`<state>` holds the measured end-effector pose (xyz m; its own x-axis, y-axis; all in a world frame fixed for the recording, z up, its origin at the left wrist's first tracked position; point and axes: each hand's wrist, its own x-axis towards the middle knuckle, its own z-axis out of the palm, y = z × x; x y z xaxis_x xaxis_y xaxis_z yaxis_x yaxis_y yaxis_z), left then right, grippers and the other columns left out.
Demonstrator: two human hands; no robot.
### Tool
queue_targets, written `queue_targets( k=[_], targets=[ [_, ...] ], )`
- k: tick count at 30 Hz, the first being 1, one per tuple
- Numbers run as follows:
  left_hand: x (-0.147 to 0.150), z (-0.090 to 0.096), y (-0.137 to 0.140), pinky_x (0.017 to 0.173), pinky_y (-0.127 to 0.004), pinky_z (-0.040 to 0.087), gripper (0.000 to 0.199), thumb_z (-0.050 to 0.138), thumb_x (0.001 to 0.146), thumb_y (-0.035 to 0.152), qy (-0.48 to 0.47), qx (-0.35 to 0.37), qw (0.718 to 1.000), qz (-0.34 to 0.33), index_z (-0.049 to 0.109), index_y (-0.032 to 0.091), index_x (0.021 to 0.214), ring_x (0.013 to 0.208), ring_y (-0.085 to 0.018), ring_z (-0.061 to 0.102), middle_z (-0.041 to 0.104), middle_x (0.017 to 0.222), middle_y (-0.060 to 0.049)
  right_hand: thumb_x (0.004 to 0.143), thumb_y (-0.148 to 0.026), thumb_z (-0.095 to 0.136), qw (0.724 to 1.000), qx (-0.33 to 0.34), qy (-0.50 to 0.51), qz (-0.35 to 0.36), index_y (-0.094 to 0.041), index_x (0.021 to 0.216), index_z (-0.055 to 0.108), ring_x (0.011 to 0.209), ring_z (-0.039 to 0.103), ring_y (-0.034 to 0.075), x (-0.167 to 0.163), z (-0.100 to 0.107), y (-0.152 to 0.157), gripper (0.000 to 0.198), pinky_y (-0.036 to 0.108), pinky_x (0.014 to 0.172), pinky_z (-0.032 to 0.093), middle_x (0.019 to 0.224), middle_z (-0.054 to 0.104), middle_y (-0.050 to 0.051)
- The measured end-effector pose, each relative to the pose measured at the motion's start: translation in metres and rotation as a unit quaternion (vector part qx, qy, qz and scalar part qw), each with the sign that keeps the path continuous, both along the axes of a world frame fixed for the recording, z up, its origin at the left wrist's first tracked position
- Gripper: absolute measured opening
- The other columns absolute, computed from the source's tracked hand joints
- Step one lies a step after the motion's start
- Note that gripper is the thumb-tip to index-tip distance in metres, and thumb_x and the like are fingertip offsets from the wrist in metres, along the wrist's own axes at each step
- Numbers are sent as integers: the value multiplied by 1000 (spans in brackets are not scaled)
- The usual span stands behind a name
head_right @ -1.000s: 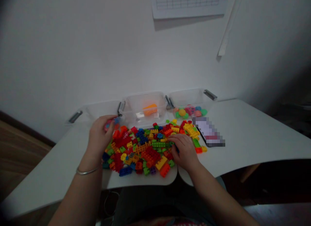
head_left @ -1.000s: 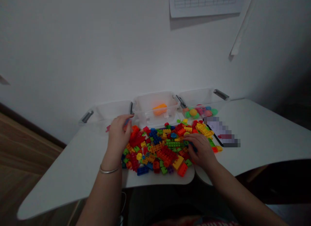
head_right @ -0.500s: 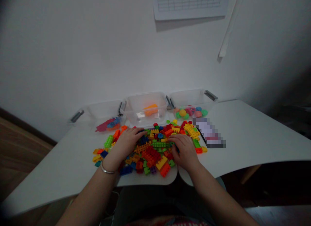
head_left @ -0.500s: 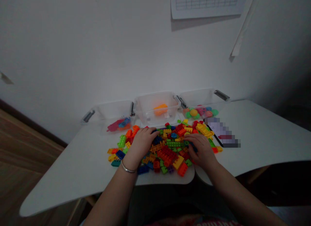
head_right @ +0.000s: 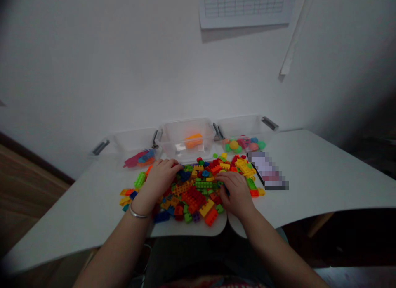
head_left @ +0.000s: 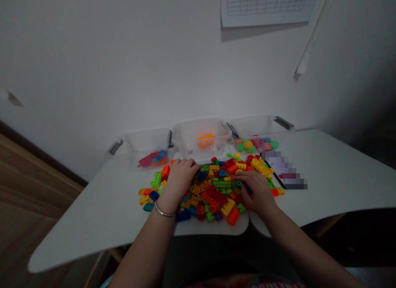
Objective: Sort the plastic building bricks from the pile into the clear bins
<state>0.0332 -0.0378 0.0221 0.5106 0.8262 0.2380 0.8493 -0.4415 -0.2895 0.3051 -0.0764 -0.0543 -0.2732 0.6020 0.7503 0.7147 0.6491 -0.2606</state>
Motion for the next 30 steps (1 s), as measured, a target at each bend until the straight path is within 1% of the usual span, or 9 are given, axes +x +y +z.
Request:
queue_targets(
  k=[6, 11, 14, 16, 18, 21, 25, 27, 30],
  targets=[
    [-3, 2, 0, 82, -43, 45, 20, 52, 92, 16, -10, 12, 1000, 4, 66, 21, 105, 91, -26, 63, 69, 96, -7, 82, -10, 51, 1000, 5, 6, -3, -21, 108, 63, 101, 63, 25, 0, 0, 0, 31, 45, 89, 49, 108, 70, 8],
    [-4, -2, 0, 88, -45, 45, 36, 48, 89, 8, -51, -4, 998, -21, 65, 23, 117, 99, -26, 63, 67, 117, -9, 81, -10, 52, 1000, -3, 8, -4, -21, 108, 63, 102, 64, 25, 0, 0, 0, 32, 46, 89, 49, 108, 70, 8],
    [-7, -5, 2, 94, -47, 45, 44, 50, 84, 4, -70, -30, 996, -39, 65, 25, 120, 105, -27, 62, 66, 123, -9, 81, -10, 52, 1000, -6, 12, -3, -22, 108, 64, 102, 64, 25, 0, 0, 0, 32, 46, 90, 49, 109, 70, 8],
    [-7, -5, 3, 95, -47, 45, 43, 51, 84, 5, -68, -41, 996, -37, 65, 24, 120, 107, -27, 61, 65, 125, -9, 81, -10, 52, 1000, -4, 11, -2, -22, 108, 63, 102, 64, 25, 0, 0, 0, 32, 46, 90, 49, 109, 70, 8],
    [-7, -5, 5, 94, -47, 45, 40, 51, 85, 7, -60, -45, 996, -40, 65, 23, 119, 107, -28, 61, 66, 123, -9, 81, -10, 52, 1000, 0, 9, -2, -22, 108, 63, 102, 63, 26, 0, -1, 0, 31, 46, 90, 49, 109, 70, 8],
    [-5, -4, 9, 94, -47, 45, 33, 52, 86, 10, -49, -45, 997, -45, 67, 21, 114, 102, -27, 63, 71, 111, -9, 82, -10, 52, 1000, 0, 6, -3, -21, 108, 63, 102, 63, 25, 0, 0, 1, 31, 46, 90, 49, 109, 70, 8],
    [-4, -2, 10, 102, -52, 41, 27, 54, 85, 11, -43, -37, 998, -27, 70, 22, 105, 99, -27, 65, 73, 97, -8, 83, -10, 51, 1000, 3, 5, 0, -21, 109, 62, 103, 63, 25, 1, 0, 1, 31, 46, 90, 49, 110, 70, 8],
    [-2, -1, 9, 105, -56, 38, 30, 56, 84, 11, -52, -31, 998, -25, 69, 22, 108, 102, -27, 64, 72, 103, -8, 83, -10, 52, 1000, 1, 6, -1, -21, 109, 62, 102, 63, 25, 1, -1, 1, 31, 46, 89, 49, 109, 70, 8],
    [0, 0, 9, 104, -54, 42, 42, 59, 82, 9, -68, -32, 996, -56, 65, 25, 120, 113, -28, 60, 64, 126, -9, 83, -11, 52, 1000, -4, 8, -4, -22, 109, 63, 102, 63, 25, 1, -1, 1, 30, 46, 90, 49, 109, 70, 8]
  ],
)
